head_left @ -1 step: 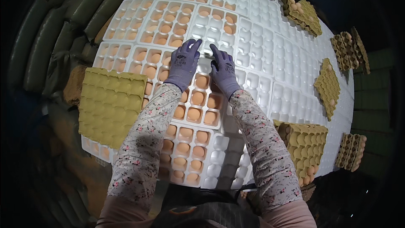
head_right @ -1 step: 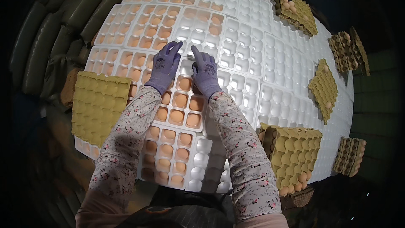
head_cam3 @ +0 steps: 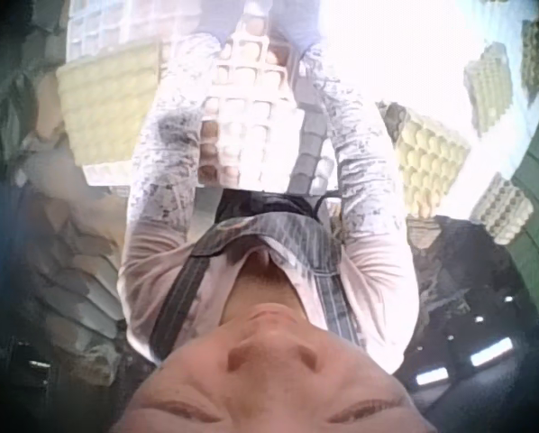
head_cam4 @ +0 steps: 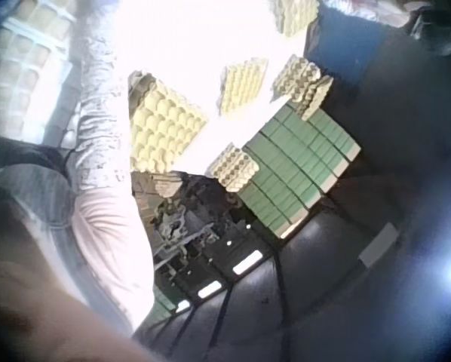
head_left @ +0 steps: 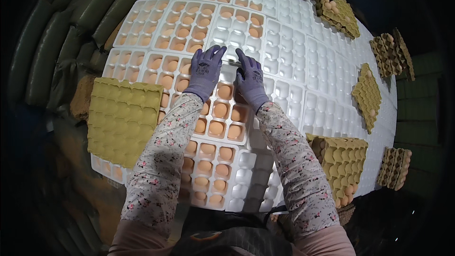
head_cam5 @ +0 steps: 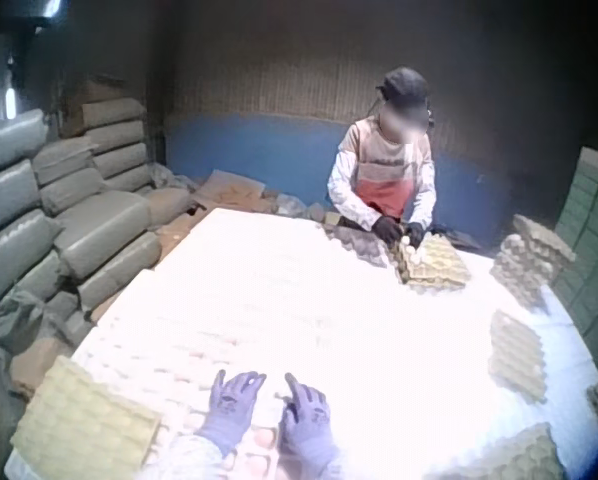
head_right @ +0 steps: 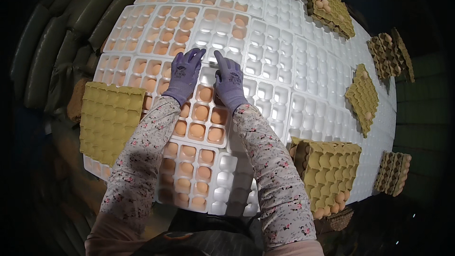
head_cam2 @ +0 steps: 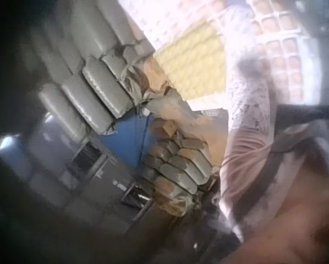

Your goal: The person sorts eggs by hand from white plastic trays into cardboard egg cartons at a large packing table. The person handles the eggs two or three at a time and stacks the filled cardboard cartons to the side.

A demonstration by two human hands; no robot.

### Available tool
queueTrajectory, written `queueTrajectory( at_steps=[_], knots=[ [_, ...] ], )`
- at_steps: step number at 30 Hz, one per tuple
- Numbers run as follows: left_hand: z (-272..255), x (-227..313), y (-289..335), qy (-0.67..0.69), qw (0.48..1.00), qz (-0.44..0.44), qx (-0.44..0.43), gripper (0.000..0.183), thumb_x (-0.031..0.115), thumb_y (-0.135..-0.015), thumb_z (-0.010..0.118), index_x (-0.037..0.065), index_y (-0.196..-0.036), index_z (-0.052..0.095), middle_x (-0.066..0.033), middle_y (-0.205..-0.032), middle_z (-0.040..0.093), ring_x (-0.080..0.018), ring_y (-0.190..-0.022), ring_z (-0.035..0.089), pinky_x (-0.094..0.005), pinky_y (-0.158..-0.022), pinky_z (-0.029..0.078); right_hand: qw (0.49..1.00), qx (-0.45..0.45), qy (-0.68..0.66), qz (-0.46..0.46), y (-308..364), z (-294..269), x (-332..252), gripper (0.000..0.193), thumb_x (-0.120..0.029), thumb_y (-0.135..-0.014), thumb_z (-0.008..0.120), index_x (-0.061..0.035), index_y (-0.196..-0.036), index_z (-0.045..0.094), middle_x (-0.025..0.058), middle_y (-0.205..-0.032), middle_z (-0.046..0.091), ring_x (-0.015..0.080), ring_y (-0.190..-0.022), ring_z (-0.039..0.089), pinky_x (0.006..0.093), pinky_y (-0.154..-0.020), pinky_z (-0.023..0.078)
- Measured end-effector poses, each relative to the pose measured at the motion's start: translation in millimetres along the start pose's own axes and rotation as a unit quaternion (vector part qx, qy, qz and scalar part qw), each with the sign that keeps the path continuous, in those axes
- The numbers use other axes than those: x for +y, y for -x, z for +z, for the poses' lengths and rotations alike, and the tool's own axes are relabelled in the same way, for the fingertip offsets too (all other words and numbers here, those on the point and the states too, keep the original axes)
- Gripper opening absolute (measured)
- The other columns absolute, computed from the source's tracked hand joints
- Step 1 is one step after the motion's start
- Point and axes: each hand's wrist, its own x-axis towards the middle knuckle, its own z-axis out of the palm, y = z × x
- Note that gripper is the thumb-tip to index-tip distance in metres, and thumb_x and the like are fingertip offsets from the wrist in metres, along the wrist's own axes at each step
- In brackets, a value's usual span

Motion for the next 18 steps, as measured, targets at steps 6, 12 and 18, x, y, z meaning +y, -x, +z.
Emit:
queueTrajectory(
  at_steps=[6, 12, 18],
  knots=[
    [19.8, -21.9, 12.1, -0.012, 0.997, 0.072, -0.035, 0.048, 0.003, -0.089, 0.045, 0.012, -0.136, 0.049, -0.0104, -0.133, 0.053, -0.0280, -0.130, 0.044, -0.0458, -0.116, 0.023, 0.960, -0.070, -0.242, 0.124, 116.4, -100.5, -117.2, 0.052, 0.002, -0.084, 0.051, -0.0091, -0.135, 0.050, 0.0172, -0.120, 0.056, 0.0354, -0.112, 0.051, 0.0430, -0.096, 0.043],
    [4.4, 55.3, 16.0, 0.227, 0.974, 0.015, -0.012, 0.033, 0.014, -0.098, 0.050, 0.002, -0.128, 0.057, -0.0135, -0.128, 0.058, -0.0298, -0.119, 0.054, -0.0382, -0.103, 0.040, 0.953, -0.199, -0.229, 0.021, 236.7, -244.0, -128.3, 0.048, -0.029, -0.091, 0.058, -0.0066, -0.133, 0.054, 0.0142, -0.124, 0.058, 0.0326, -0.116, 0.055, 0.0448, -0.097, 0.043],
    [-64.8, 329.1, 105.8, 0.289, 0.920, 0.189, -0.185, 0.029, 0.003, -0.082, 0.069, 0.006, -0.110, 0.069, -0.0124, -0.101, 0.067, -0.0301, -0.104, 0.061, -0.0400, -0.098, 0.047, 0.984, -0.031, 0.124, 0.121, 323.2, -420.9, -32.7, 0.031, -0.022, -0.081, 0.071, -0.0118, -0.110, 0.067, 0.0062, -0.111, 0.066, 0.0293, -0.107, 0.061, 0.0396, -0.089, 0.050]
  ],
)
